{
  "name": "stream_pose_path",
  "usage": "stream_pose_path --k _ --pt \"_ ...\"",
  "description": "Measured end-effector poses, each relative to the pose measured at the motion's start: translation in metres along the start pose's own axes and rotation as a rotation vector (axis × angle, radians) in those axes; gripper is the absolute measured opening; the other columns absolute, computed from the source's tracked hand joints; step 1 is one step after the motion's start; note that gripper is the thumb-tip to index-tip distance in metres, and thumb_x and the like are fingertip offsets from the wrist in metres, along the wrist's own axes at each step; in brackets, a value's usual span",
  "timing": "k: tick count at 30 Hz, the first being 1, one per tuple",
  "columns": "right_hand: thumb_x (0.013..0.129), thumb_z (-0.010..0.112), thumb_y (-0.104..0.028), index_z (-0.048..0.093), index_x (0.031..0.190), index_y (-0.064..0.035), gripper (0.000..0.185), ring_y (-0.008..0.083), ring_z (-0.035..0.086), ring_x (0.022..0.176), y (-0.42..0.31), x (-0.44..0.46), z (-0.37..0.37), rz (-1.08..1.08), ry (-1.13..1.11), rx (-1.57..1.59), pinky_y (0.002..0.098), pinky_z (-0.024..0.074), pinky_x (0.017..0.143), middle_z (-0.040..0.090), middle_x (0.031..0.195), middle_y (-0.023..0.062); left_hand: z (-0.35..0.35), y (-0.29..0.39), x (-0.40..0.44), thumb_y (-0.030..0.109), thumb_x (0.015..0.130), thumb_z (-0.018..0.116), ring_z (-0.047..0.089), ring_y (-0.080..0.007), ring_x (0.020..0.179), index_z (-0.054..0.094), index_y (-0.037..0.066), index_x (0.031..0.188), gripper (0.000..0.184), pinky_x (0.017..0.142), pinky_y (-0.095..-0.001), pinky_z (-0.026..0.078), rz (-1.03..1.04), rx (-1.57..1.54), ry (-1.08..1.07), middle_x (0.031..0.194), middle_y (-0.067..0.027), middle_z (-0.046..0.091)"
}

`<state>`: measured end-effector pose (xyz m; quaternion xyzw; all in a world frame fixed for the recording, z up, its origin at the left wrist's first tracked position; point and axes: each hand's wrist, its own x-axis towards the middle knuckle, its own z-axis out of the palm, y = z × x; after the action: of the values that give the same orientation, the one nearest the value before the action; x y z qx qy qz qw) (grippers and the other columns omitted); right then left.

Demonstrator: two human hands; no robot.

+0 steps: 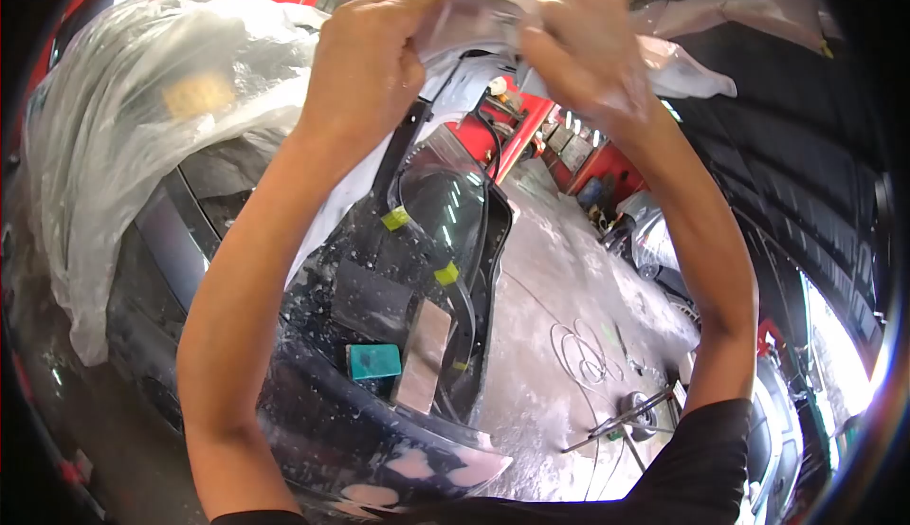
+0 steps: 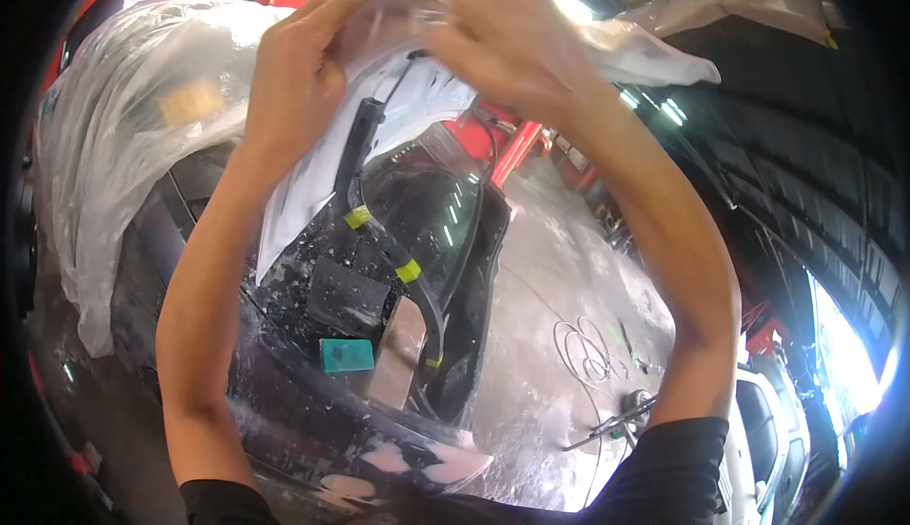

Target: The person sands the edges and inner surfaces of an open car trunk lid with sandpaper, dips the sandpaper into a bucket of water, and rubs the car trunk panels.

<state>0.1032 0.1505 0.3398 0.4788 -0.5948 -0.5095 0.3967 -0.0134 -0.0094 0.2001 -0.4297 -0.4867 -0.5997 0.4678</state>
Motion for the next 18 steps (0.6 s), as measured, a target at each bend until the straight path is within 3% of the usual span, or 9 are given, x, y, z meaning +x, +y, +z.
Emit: stream_pose_path --k 3,8,11,12,13,15,18 --pt "0.074 0.066 -0.016 0.059 0.086 -0.0092 0.016 0.0227 0.05 0.075 -0.002 -0.029 -0.021 0.113 0.004 -0.162 0.0395 0.036 0.064 0.048 0.08 0.0043 0.009 -0.007 0.0 -0.018 0.077 0.044 0.072 -0.0362 0.105 0.069 0.006 0.13 0.064 0.09 -0.0364 0.055 0.219 0.021 0.149 0.119 -0.0173 0.073" --pt "0.074 0.068 -0.018 0.06 0.083 -0.0111 0.013 0.0213 0.051 0.074 -0.009 0.023 0.016 0.001 0.022 -0.064 0.0385 0.0382 0.068 0.052 0.083 0.0033 0.008 -0.005 -0.001 -0.017 0.074 0.044 0.072 -0.0339 0.099 0.069 0.007 0.129 0.065 0.084 -0.0339 0.054 0.124 0.001 0.087 0.118 -0.0161 0.073" --pt "0.072 0.069 -0.02 0.063 0.086 -0.0109 0.017 0.0215 0.051 0.074 -0.001 -0.018 0.0 0.025 0.072 -0.127 0.0403 0.0385 0.07 0.051 0.083 0.0027 0.004 -0.006 0.001 -0.017 0.074 0.046 0.072 -0.0342 0.099 0.069 0.006 0.129 0.064 0.084 -0.0347 0.054 0.132 0.0 0.07 0.119 -0.0169 0.072" --pt "0.069 0.071 -0.021 0.064 0.088 -0.0095 0.023 0.0219 0.052 0.076 -0.003 -0.024 -0.011 0.152 -0.065 -0.18 0.0413 0.0387 0.071 0.051 0.083 0.0026 0.004 -0.001 -0.001 -0.017 0.073 0.046 0.072 -0.0342 0.1 0.069 0.006 0.129 0.064 0.084 -0.0351 0.055 0.106 0.022 0.053 0.119 -0.0173 0.072" --pt "0.069 0.071 -0.02 0.064 0.088 -0.0094 0.023 0.0221 0.052 0.076 -0.001 -0.022 -0.003 0.11 -0.011 -0.165 0.0413 0.0387 0.071 0.051 0.083 0.0025 0.003 0.001 -0.002 -0.016 0.073 0.047 0.072 -0.0342 0.1 0.069 0.006 0.128 0.064 0.085 -0.0355 0.055 0.082 0.048 0.047 0.12 -0.0177 0.072" --pt "0.069 0.072 -0.019 0.064 0.087 -0.0091 0.022 0.0226 0.053 0.076 -0.006 -0.01 0.009 0.066 0.085 -0.159 0.0415 0.0386 0.07 0.051 0.082 0.0022 0.01 -0.009 0.001 -0.015 0.074 0.048 0.071 -0.0362 0.107 0.068 0.007 0.13 0.063 0.089 -0.0391 0.055 0.2 0.14 0.126 0.122 -0.0178 0.071" --pt "0.07 0.071 -0.016 0.065 0.088 -0.0097 0.02 0.0229 0.054 0.079 -0.011 0.025 0.014 0.012 -0.032 -0.074 0.0396 0.0392 0.067 0.057 0.087 0.0037 0.009 -0.014 0.001 -0.015 0.077 0.049 0.07 -0.0386 0.109 0.068 0.009 0.131 0.062 0.092 -0.041 0.054 0.249 0.073 0.149 0.121 -0.0168 0.072"
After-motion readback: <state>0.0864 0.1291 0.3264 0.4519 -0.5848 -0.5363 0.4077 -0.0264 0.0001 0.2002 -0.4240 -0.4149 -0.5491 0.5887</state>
